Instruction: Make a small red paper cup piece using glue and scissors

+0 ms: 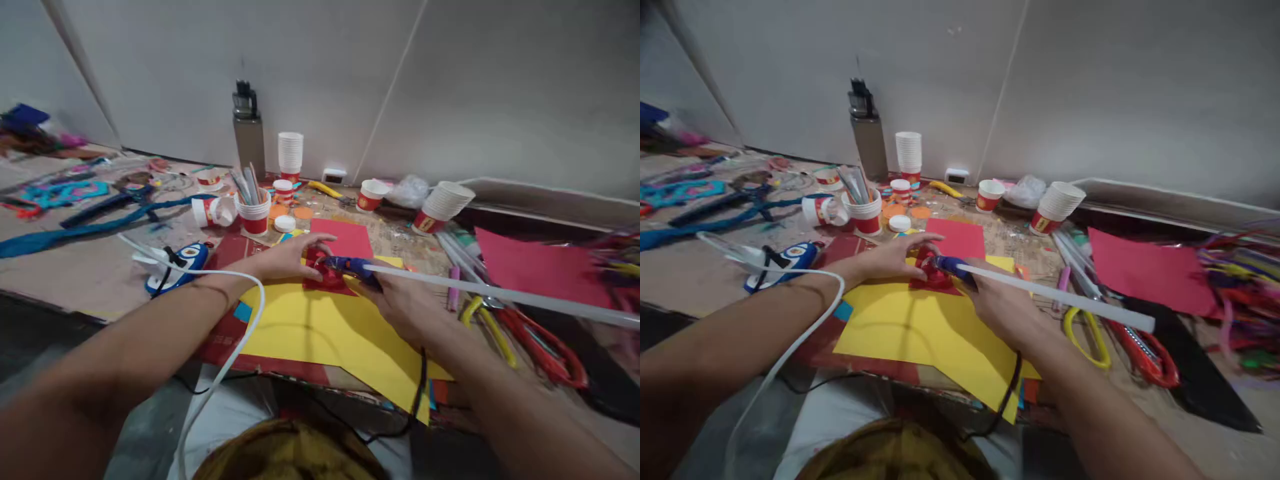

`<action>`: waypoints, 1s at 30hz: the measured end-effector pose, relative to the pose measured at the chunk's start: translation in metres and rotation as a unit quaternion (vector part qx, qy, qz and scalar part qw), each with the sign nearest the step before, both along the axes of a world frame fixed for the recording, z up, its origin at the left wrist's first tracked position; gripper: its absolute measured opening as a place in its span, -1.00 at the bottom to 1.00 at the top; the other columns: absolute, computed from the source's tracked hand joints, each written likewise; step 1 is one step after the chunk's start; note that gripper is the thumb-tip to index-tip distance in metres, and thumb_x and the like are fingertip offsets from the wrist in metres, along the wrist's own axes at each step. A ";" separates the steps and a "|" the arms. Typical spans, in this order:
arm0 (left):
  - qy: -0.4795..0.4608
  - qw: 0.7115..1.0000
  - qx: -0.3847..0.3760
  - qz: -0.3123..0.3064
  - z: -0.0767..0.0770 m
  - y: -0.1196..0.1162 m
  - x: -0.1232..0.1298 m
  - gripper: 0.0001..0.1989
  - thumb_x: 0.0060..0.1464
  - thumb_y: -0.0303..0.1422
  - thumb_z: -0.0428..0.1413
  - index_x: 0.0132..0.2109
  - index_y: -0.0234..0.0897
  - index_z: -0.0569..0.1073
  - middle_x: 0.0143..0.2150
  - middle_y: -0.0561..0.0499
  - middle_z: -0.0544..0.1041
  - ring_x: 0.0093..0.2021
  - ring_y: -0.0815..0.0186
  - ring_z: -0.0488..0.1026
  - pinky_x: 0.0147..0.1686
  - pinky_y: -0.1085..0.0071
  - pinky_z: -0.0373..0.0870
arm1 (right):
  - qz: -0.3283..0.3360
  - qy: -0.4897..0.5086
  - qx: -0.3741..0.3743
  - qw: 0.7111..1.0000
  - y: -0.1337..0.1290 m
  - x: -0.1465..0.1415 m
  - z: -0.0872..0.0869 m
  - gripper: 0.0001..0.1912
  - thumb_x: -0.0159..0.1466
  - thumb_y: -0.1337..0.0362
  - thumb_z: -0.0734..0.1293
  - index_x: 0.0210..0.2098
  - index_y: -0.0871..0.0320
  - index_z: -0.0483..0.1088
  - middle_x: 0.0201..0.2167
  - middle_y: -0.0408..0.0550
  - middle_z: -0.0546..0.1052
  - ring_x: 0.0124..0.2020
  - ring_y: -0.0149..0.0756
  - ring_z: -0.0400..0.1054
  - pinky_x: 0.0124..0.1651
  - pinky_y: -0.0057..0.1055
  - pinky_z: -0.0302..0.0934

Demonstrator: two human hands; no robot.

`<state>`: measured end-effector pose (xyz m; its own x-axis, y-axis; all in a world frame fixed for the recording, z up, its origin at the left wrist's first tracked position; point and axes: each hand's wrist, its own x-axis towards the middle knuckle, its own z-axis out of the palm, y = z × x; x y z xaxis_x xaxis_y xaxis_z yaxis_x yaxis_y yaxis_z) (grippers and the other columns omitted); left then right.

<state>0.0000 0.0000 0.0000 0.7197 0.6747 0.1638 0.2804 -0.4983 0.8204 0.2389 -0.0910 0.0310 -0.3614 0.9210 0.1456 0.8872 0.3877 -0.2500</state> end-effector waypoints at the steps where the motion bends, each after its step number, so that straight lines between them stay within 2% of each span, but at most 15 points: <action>1: 0.004 1.000 -0.002 0.003 0.001 -0.001 0.001 -0.22 -0.10 -0.33 0.29 0.26 -0.23 0.19 0.05 -0.07 0.48 0.10 0.22 0.40 0.18 0.24 0.22 | 0.000 0.000 0.005 1.000 0.000 0.000 0.000 -0.80 0.36 0.24 0.17 -0.17 0.13 0.39 -0.38 -0.08 0.52 -0.47 -0.36 0.33 -0.46 -0.49 0.04; 10: -0.018 0.999 -0.031 -0.011 0.002 0.001 0.005 -0.21 -0.12 -0.37 0.28 0.27 -0.22 0.19 0.04 -0.10 0.50 0.07 0.22 0.42 0.16 0.20 0.23 | -0.006 -0.016 0.017 1.000 -0.003 0.007 0.004 -0.85 0.34 0.26 0.17 -0.28 0.12 0.34 -0.49 -0.12 0.44 -0.56 -0.41 0.22 -0.51 -0.47 -0.06; 19: -0.037 0.998 -0.047 -0.013 0.000 0.001 0.007 -0.19 -0.13 -0.38 0.29 0.27 -0.24 0.19 0.06 -0.15 0.48 0.07 0.21 0.42 0.15 0.20 0.26 | 0.001 -0.017 0.034 0.999 -0.002 0.002 0.002 -0.84 0.36 0.24 0.15 -0.25 0.12 0.34 -0.44 -0.10 0.45 -0.52 -0.39 0.24 -0.48 -0.48 -0.04; 25: -0.039 0.998 -0.045 -0.016 0.000 0.002 0.007 -0.20 -0.12 -0.36 0.30 0.27 -0.25 0.19 0.04 -0.15 0.49 0.08 0.21 0.43 0.15 0.19 0.26 | -0.028 -0.067 0.029 0.997 -0.006 0.001 0.011 -0.85 0.32 0.28 0.16 -0.27 0.13 0.35 -0.55 -0.15 0.38 -0.62 -0.42 0.09 -0.55 -0.46 -0.15; 30: -0.031 0.999 -0.028 -0.017 0.001 0.002 0.006 -0.21 -0.13 -0.37 0.30 0.26 -0.25 0.21 0.04 -0.14 0.50 0.10 0.19 0.41 0.17 0.18 0.22 | -0.033 -0.091 0.047 0.994 -0.008 0.000 0.015 -0.85 0.30 0.26 0.18 -0.29 0.14 0.36 -0.55 -0.13 0.37 -0.63 -0.42 0.07 -0.54 -0.44 -0.19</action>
